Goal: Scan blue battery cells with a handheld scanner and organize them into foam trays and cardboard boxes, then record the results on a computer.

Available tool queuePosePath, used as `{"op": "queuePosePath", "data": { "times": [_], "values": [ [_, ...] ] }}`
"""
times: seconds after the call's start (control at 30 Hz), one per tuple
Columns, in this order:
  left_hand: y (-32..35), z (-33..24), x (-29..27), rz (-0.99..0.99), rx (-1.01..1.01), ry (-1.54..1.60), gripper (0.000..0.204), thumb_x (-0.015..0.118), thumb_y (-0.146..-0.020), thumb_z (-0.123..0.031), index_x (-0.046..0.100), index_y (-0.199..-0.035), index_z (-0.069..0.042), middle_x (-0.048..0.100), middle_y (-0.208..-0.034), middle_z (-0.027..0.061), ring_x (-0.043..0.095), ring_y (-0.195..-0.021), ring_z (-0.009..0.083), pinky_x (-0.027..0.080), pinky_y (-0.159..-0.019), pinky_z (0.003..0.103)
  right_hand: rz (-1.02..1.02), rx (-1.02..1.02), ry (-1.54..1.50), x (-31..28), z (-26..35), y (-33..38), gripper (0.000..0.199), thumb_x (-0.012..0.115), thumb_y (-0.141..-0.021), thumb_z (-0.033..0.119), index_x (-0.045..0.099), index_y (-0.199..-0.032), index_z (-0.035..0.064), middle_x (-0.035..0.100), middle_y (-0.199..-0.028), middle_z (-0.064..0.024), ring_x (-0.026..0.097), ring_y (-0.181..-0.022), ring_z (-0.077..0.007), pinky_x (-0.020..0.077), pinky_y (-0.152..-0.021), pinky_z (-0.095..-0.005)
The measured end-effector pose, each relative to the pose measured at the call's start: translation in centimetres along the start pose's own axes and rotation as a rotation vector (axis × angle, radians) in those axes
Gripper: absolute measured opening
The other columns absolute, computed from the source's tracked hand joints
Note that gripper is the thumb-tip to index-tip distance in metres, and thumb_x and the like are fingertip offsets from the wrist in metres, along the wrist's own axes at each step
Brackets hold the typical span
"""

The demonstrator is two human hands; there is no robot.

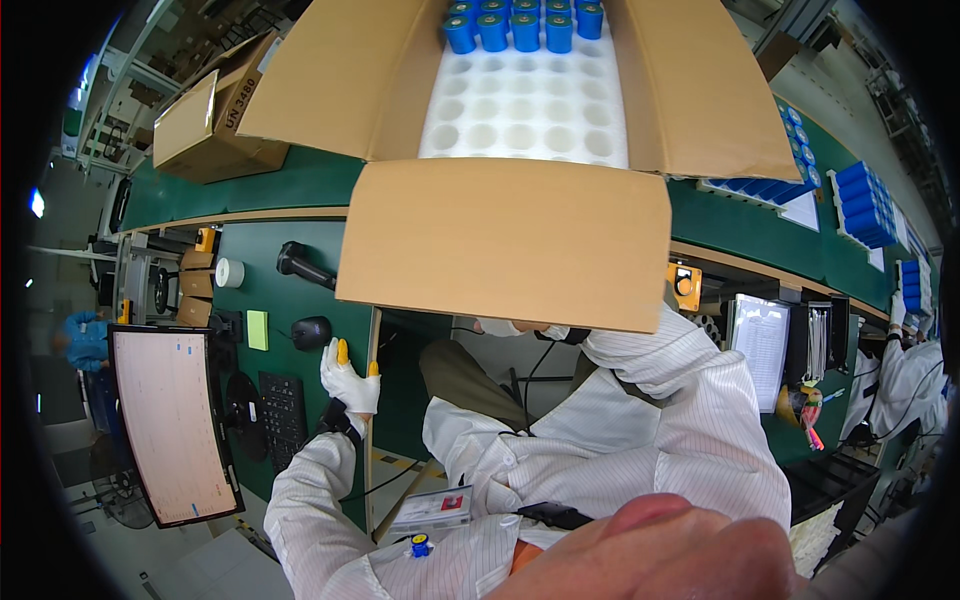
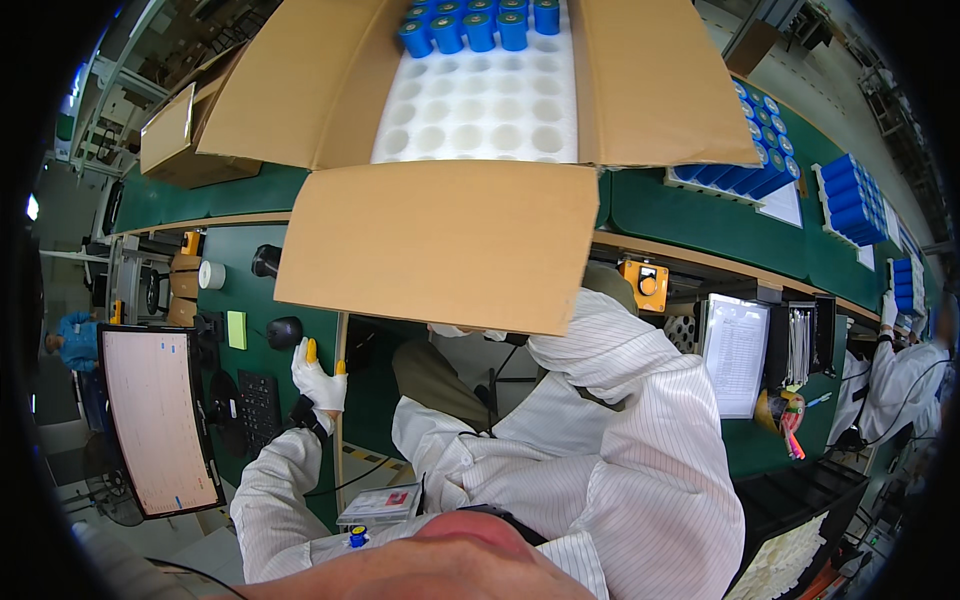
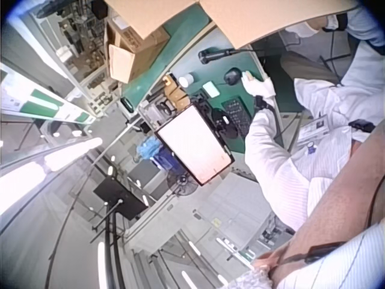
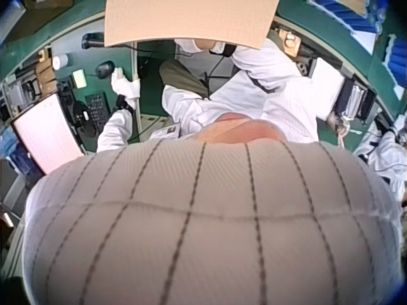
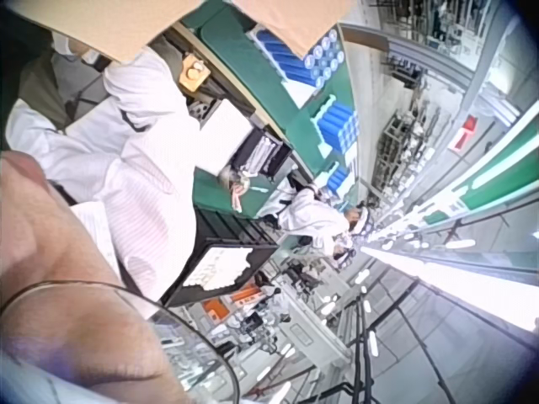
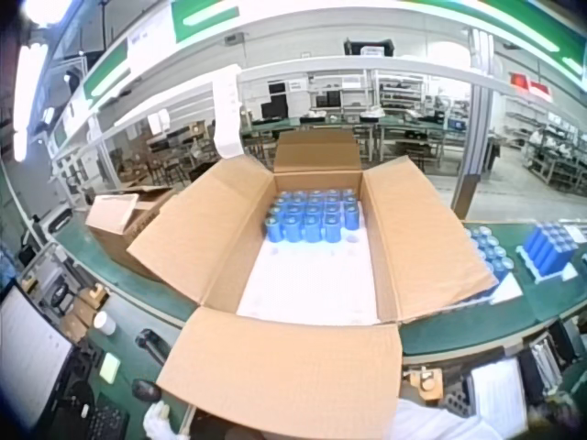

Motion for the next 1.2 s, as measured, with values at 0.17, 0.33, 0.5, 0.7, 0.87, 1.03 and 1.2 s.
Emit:
{"op": "queuePosePath", "data": {
  "times": [0.17,0.33,0.5,0.7,0.87,1.03,1.2],
  "values": [
    [-0.7,2.0,0.1,-0.005,0.010,-0.014,0.089,0.081,-0.066,-0.019,0.039,-0.142,-0.002,0.046,-0.140,0.0143,0.041,-0.131,0.0382,0.032,-0.110,0.048,0.044,0.055,0.031,0.8,0.3,-1.7,0.033,0.068,-0.084,0.033,0.072,-0.105,0.0073,0.072,-0.097,-0.0143,0.068,-0.093,-0.0356,0.0537,-0.079,-0.0439],
    [-1.5,4.2,0.8,-0.003,-0.015,0.003,0.089,0.081,-0.065,-0.019,0.039,-0.142,-0.002,0.046,-0.140,0.0140,0.041,-0.131,0.0381,0.032,-0.110,0.048,0.089,0.113,0.064,1.6,0.5,-3.3,0.033,0.068,-0.085,0.033,0.072,-0.105,0.0072,0.072,-0.097,-0.0148,0.068,-0.092,-0.0357,0.0537,-0.079,-0.0442],
    [-2.4,6.0,1.1,-0.016,-0.014,0.015,0.090,0.081,-0.065,-0.019,0.039,-0.142,-0.003,0.046,-0.140,0.0136,0.041,-0.131,0.0378,0.032,-0.110,0.048,0.128,0.169,0.095,2.2,0.6,-4.9,0.034,0.068,-0.085,0.034,0.072,-0.104,0.0071,0.072,-0.097,-0.0153,0.068,-0.091,-0.0357,0.0537,-0.078,-0.0444],
    [-1.9,3.5,2.2,-0.014,-0.003,0.004,0.090,0.081,-0.065,-0.020,0.038,-0.142,-0.003,0.046,-0.141,0.0132,0.041,-0.131,0.0379,0.032,-0.110,0.048,0.177,0.244,0.140,2.1,-1.5,-2.4,0.034,0.068,-0.085,0.035,0.071,-0.104,0.0070,0.071,-0.097,-0.0159,0.068,-0.090,-0.0358,0.0537,-0.078,-0.0448],
    [-0.9,1.5,3.1,-0.009,-0.019,0.014,0.089,0.081,-0.066,-0.020,0.039,-0.142,-0.002,0.045,-0.141,0.0137,0.041,-0.131,0.0382,0.032,-0.110,0.048,0.225,0.293,0.169,2.1,-3.1,0.1,0.034,0.068,-0.085,0.035,0.071,-0.103,0.0069,0.071,-0.096,-0.0164,0.068,-0.089,-0.0358,0.0537,-0.078,-0.0451],
    [-0.3,-1.3,4.5,-0.017,0.004,0.005,0.088,0.081,-0.066,-0.020,0.039,-0.142,-0.001,0.045,-0.141,0.0144,0.041,-0.131,0.0384,0.032,-0.110,0.048,0.266,0.357,0.204,1.7,-5.2,3.4,0.034,0.068,-0.085,0.036,0.071,-0.103,0.0068,0.071,-0.096,-0.0169,0.068,-0.089,-0.0358,0.0537,-0.078,-0.0454],
    [-0.1,-4.4,5.7,-0.029,-0.003,0.033,0.086,0.080,-0.066,-0.019,0.041,-0.140,-0.001,0.046,-0.140,0.0147,0.041,-0.131,0.0388,0.032,-0.110,0.048,0.304,0.414,0.244,0.5,-7.4,6.9,0.035,0.068,-0.086,0.037,0.071,-0.103,0.0067,0.070,-0.096,-0.0174,0.068,-0.088,-0.0359,0.0538,-0.077,-0.0457]
  ]
}}
Point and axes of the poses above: each hand's wrist, its own y-axis away from the middle knuckle, its own x-axis out of the palm, z = x × y, the point moved 3 cm from there along -y, towards the middle knuckle
